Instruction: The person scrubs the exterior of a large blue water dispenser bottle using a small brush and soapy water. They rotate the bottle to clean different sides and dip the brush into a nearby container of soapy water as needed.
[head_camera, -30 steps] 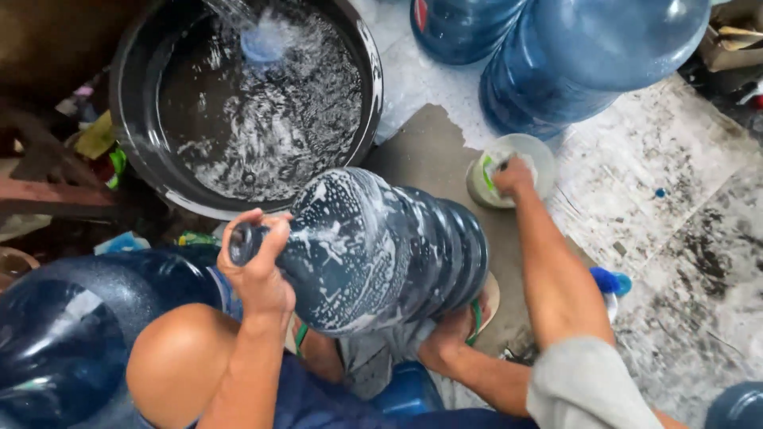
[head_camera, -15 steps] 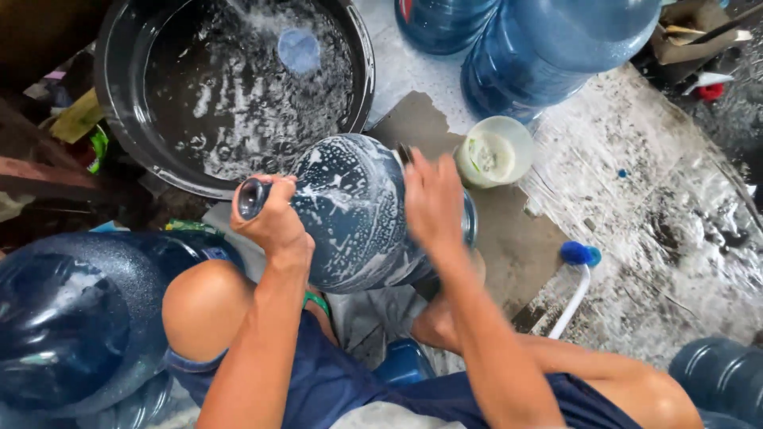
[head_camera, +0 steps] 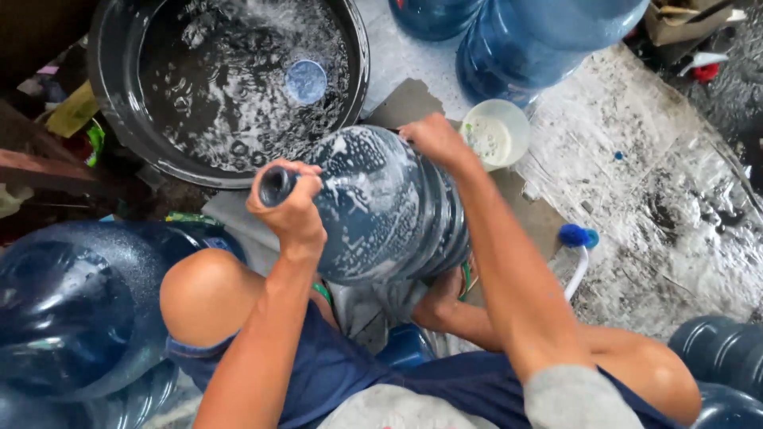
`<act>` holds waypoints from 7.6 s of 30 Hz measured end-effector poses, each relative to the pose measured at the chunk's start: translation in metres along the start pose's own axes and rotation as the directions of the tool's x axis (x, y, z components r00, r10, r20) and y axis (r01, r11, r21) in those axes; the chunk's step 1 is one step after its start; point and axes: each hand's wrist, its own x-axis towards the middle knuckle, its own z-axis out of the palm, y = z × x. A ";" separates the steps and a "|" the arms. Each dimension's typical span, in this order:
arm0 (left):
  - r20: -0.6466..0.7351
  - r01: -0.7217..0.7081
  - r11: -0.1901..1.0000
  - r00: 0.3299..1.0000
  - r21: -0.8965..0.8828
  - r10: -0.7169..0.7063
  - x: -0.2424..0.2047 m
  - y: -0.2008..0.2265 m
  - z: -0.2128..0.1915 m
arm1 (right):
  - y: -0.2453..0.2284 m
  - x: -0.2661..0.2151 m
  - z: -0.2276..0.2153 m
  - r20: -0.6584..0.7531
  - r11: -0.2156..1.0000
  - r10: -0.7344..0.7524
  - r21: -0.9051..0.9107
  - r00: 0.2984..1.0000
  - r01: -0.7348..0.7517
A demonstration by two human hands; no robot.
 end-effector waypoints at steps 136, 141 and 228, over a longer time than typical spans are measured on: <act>0.056 -0.056 0.998 0.997 0.001 0.055 -0.014 -0.003 -0.014 | -0.008 -0.209 0.115 -0.787 0.915 0.225 0.373 0.574 0.153; -0.063 -0.019 0.998 0.998 0.054 0.022 -0.016 0.004 -0.002 | 0.038 -0.212 0.166 -0.445 0.892 0.451 0.242 0.773 -0.381; 0.063 0.104 0.991 0.993 -0.087 -0.099 -0.010 -0.026 -0.019 | -0.065 -0.237 0.033 -0.750 0.974 -0.198 -0.222 0.631 0.043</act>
